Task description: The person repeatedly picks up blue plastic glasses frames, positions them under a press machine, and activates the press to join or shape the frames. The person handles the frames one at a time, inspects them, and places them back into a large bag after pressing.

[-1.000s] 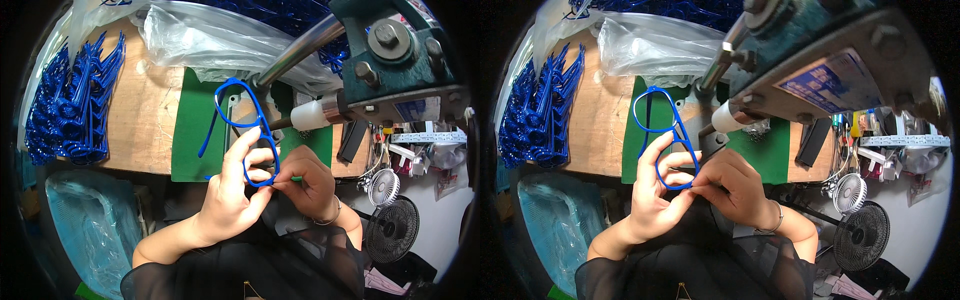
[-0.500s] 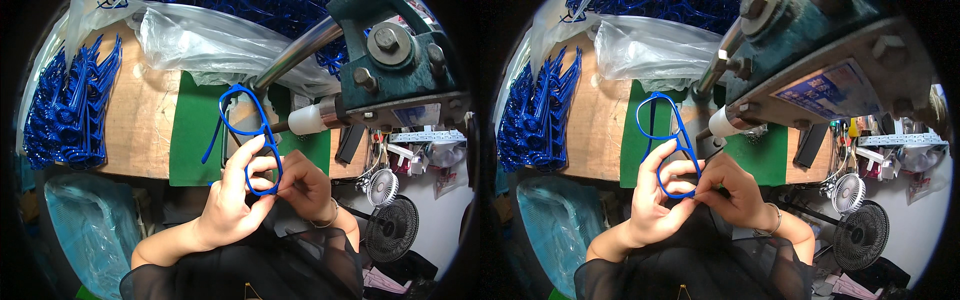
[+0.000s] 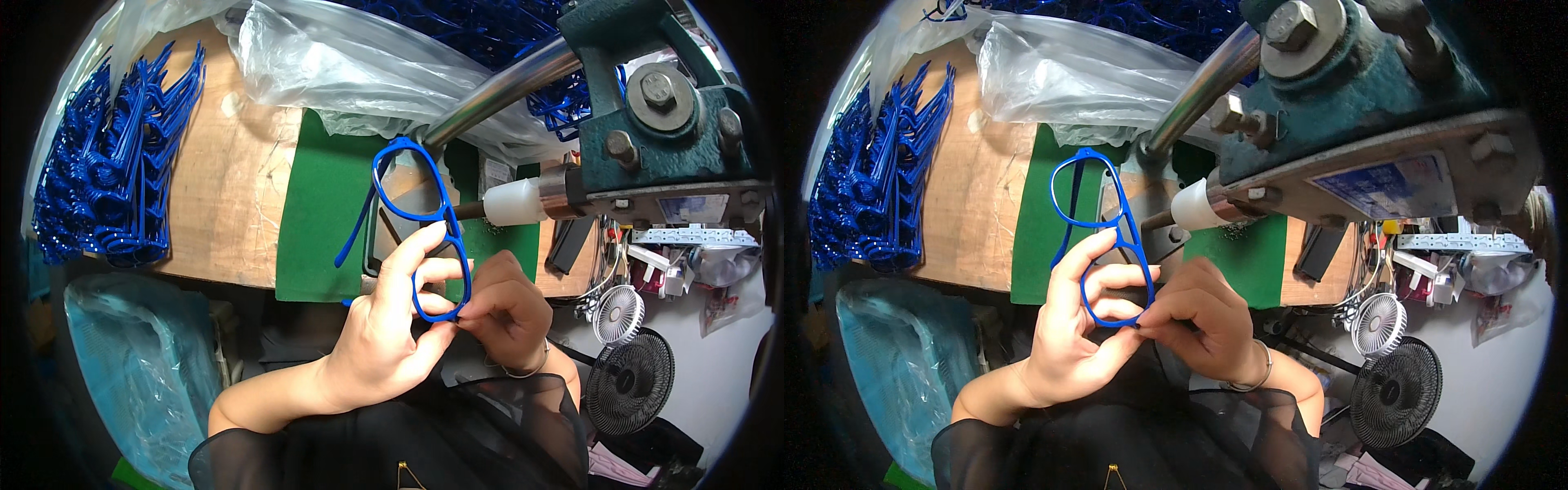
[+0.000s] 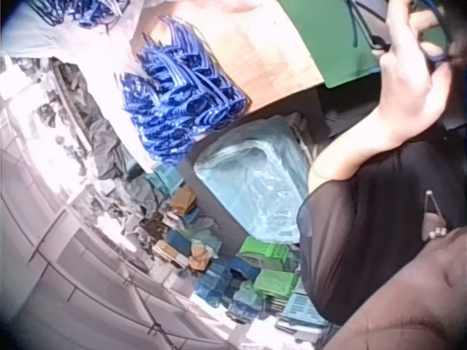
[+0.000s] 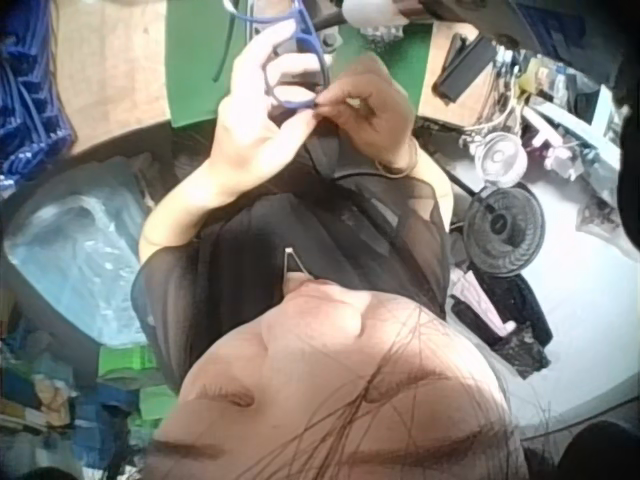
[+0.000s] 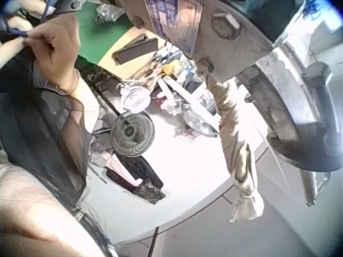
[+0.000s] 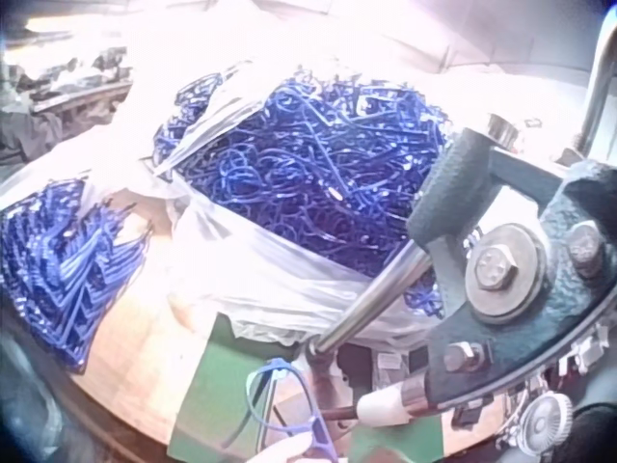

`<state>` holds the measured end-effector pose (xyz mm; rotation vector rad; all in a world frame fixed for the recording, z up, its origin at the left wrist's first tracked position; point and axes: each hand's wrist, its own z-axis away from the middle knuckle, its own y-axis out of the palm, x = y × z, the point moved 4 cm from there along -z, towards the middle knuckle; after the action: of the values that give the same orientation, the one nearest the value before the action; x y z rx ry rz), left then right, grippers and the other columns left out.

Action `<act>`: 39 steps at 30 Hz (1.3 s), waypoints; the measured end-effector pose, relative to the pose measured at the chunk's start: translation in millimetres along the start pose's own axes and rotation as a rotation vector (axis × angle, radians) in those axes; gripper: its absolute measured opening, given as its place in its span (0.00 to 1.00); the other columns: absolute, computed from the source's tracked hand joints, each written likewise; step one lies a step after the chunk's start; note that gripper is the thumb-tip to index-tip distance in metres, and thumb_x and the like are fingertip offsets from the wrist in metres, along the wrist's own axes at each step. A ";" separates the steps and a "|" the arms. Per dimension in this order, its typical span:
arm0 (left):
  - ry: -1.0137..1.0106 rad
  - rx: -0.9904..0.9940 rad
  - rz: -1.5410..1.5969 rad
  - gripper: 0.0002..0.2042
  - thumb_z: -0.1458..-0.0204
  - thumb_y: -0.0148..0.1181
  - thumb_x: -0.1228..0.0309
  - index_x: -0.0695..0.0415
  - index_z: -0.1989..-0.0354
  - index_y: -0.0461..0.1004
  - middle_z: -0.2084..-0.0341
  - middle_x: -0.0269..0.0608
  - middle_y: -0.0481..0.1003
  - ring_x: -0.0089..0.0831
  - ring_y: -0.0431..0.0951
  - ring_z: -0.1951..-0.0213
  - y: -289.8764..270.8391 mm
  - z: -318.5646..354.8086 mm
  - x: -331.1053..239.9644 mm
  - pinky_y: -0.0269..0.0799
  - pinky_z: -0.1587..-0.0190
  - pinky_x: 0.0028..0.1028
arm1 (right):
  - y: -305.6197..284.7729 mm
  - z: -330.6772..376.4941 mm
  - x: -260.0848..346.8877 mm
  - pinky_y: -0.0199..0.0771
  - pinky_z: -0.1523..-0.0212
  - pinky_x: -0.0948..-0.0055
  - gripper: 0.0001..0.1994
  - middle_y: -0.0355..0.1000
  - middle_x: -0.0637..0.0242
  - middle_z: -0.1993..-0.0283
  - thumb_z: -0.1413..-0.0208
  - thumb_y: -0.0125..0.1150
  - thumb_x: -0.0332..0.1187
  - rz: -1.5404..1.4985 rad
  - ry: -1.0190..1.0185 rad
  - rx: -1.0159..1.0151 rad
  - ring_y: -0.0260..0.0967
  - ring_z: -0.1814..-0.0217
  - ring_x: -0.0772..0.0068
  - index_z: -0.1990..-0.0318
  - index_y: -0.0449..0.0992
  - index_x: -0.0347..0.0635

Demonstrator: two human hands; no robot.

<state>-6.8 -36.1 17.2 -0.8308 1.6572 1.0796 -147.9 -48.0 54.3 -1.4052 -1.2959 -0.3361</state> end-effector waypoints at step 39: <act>-0.018 0.041 -0.037 0.41 0.58 0.54 0.91 0.60 0.36 0.38 0.50 0.56 0.65 0.30 0.75 0.58 2.6 -3.5 -2.9 0.71 0.55 0.23 | -4.5 -2.2 -8.8 0.63 0.64 0.75 0.07 0.69 0.69 0.72 0.55 0.66 0.25 -0.249 0.132 0.063 0.63 0.70 0.71 0.69 0.74 0.42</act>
<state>-9.3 -38.3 21.2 -0.8202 1.6370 1.0214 -153.7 -55.3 50.3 -1.1507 -1.3620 -0.5418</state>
